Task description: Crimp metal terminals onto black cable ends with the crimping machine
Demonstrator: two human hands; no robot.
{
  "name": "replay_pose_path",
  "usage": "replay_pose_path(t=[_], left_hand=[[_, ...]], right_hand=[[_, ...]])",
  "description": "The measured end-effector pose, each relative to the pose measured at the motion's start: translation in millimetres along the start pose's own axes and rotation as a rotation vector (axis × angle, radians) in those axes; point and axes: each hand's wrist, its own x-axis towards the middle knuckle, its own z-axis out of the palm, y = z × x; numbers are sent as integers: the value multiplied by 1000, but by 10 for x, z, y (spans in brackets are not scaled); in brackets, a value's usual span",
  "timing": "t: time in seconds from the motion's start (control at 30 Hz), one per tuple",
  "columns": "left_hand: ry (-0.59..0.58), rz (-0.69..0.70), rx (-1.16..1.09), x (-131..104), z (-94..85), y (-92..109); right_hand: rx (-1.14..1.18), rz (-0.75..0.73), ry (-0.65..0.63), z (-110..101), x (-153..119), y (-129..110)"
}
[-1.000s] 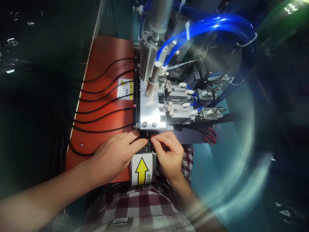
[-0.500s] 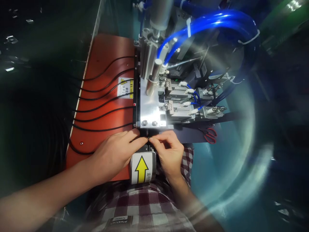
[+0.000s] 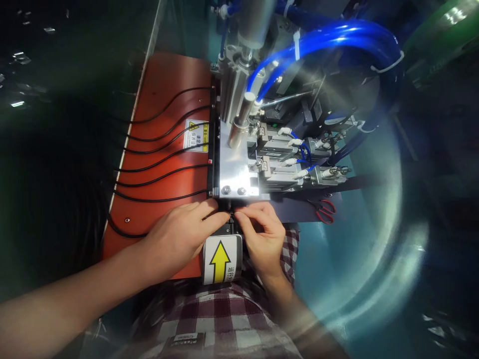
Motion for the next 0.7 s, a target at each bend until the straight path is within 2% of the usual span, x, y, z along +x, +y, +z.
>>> replay_pose_path(t=[0.17,0.37,0.57,0.7], left_hand=[[-25,-11,-8,8,-5,-1],[-15,0,-18,18,-15,1],[6,12,-20,-5,-9,-8],[13,9,-20,-12,6,-11]], right_hand=[[19,47,70,61,-23,11],[5,31,123,72,-23,4],[82,221,86,-40,16,22],[18,108,-1,-110,19,5]])
